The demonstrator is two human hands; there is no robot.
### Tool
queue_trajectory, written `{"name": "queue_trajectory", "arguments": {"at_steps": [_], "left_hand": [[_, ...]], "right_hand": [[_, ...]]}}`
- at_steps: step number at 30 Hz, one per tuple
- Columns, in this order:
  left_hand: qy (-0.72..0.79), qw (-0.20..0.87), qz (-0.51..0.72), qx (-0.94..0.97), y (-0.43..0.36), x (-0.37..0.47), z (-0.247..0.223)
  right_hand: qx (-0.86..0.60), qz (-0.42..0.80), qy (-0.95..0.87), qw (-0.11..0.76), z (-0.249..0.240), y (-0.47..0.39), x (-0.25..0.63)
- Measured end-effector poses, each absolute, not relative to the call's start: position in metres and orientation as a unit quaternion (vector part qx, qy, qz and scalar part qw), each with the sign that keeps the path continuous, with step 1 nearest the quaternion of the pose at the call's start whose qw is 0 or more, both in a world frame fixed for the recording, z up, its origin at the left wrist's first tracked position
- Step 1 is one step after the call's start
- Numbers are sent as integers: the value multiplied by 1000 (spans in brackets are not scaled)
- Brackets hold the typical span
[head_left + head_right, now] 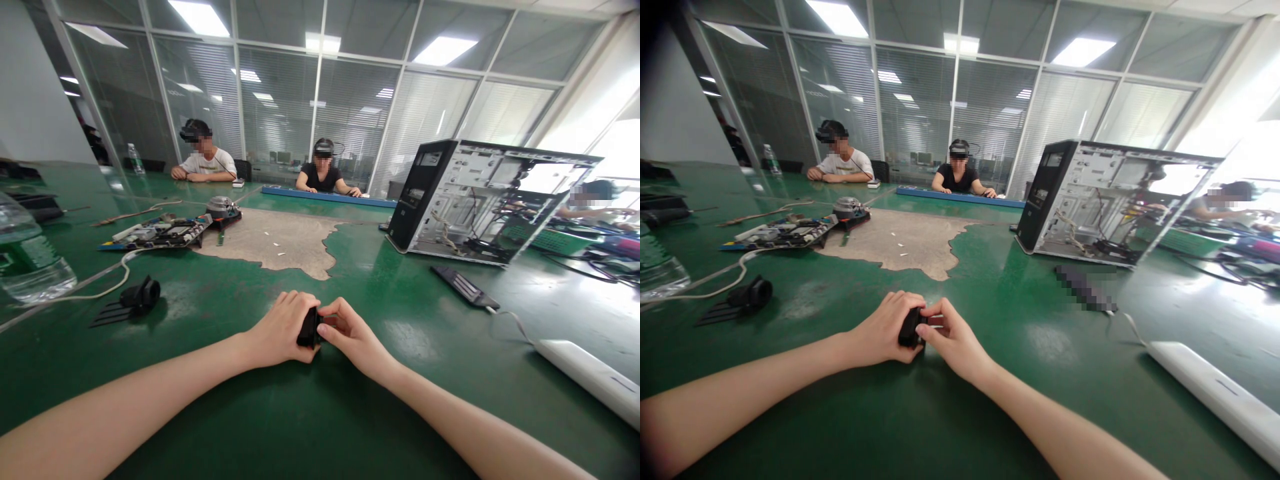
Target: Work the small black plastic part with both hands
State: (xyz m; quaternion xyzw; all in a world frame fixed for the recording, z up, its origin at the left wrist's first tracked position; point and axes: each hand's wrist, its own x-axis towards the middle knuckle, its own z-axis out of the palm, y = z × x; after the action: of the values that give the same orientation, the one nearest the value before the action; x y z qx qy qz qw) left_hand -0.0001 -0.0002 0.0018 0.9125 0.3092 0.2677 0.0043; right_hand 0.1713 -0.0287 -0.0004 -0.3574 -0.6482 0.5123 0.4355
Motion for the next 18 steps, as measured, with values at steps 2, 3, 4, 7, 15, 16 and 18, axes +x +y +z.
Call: {"name": "queue_trajectory", "arguments": {"at_steps": [2, 3, 4, 7, 15, 16, 18], "left_hand": [[309, 5, 267, 913, 0, 0, 2], [309, 5, 267, 913, 0, 0, 2], [308, 6, 267, 913, 0, 0, 2], [308, 9, 266, 913, -1, 0, 2], [306, 5, 263, 915, 0, 0, 2], [306, 4, 264, 915, -1, 0, 2], [308, 1, 265, 914, -1, 0, 3]], "right_hand": [[-365, 507, -646, 438, -1, -27, 171], [-368, 506, -645, 439, -1, -26, 171], [-371, 505, -645, 438, -2, -26, 171], [-383, 505, -641, 433, -2, -24, 172], [-342, 521, -657, 424, 0, -28, 174], [-340, 521, -654, 430, 1, -29, 174], [-343, 519, -648, 439, 2, -30, 172]]}}
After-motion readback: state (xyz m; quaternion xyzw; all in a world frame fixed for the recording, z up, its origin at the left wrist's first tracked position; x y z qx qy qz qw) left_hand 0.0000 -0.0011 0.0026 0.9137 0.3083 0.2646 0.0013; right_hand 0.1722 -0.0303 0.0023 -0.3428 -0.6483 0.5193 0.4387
